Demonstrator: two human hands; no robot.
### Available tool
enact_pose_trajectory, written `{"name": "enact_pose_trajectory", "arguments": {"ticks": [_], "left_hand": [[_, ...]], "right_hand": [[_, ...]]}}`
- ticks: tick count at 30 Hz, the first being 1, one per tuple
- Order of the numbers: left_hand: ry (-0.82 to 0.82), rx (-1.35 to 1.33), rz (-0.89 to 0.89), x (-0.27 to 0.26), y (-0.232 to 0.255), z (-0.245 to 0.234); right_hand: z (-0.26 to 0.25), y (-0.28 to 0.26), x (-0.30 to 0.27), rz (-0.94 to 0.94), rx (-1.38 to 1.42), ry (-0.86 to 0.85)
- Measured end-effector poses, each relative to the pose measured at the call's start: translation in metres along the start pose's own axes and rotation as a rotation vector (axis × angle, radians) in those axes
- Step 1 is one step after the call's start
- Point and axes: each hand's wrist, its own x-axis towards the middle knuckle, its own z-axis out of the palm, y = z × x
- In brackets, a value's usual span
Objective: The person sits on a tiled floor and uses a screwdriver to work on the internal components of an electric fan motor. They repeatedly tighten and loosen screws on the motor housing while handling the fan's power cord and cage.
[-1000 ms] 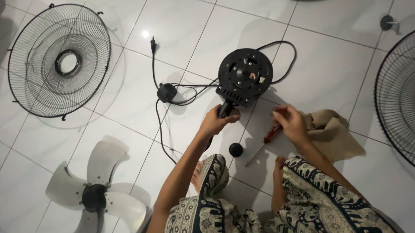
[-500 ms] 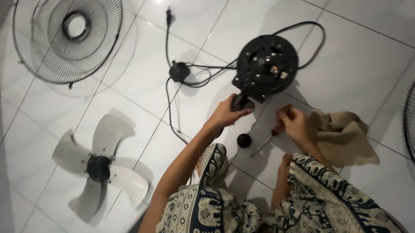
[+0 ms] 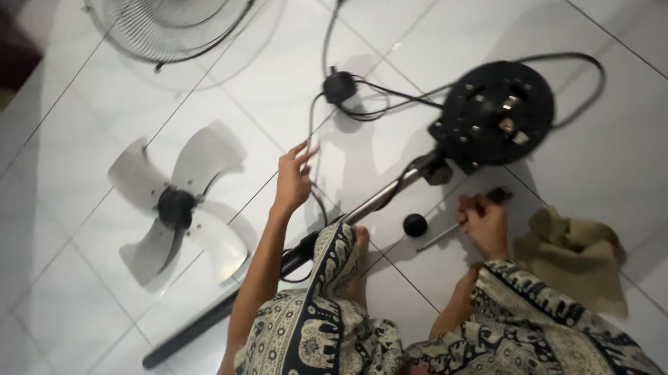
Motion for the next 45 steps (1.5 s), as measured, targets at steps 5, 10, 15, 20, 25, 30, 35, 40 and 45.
{"name": "enact_pose_trajectory", "arguments": {"ticks": [5,10,15,20,25,30,35,40,45], "left_hand": [[0.167,0.028,-0.160,-0.011,-0.040,-0.018],[0.223,-0.846,-0.713,0.044,-0.115,-0.042],[0.435,-1.160,-0.900,0.111,-0.172,-0.055],[0.457,-1.175,-0.913,0.189,-0.186,-0.075],[0.564,-1.245,-0.920,0.271,-0.195,-0.108],[0.594,-1.428,-0.829,0.323,-0.211,-0.109],[0.599,-1.375,-0.693,0.322,-0.217,-0.079],[0.493,-1.593,-0.607,0.292,-0.216,-0.057],[0.523,-1.711,-0.589,0.240,-0.199,-0.022]], "right_hand": [[0.017,-0.036,-0.014,-0.222,-0.193,-0.554],[0.042,-0.118,-0.001,-0.339,-0.207,-0.655],[0.077,-0.171,0.013,-0.419,-0.221,-0.568],[0.107,-0.164,0.015,-0.289,-0.123,-0.535],[0.126,-0.149,0.014,-0.129,-0.147,-0.498],[0.139,-0.148,0.030,-0.062,-0.061,-0.440],[0.138,-0.152,0.028,-0.062,-0.080,-0.419],[0.138,-0.148,0.025,-0.074,-0.095,-0.433],[0.132,-0.142,0.019,-0.116,-0.090,-0.441]]}}
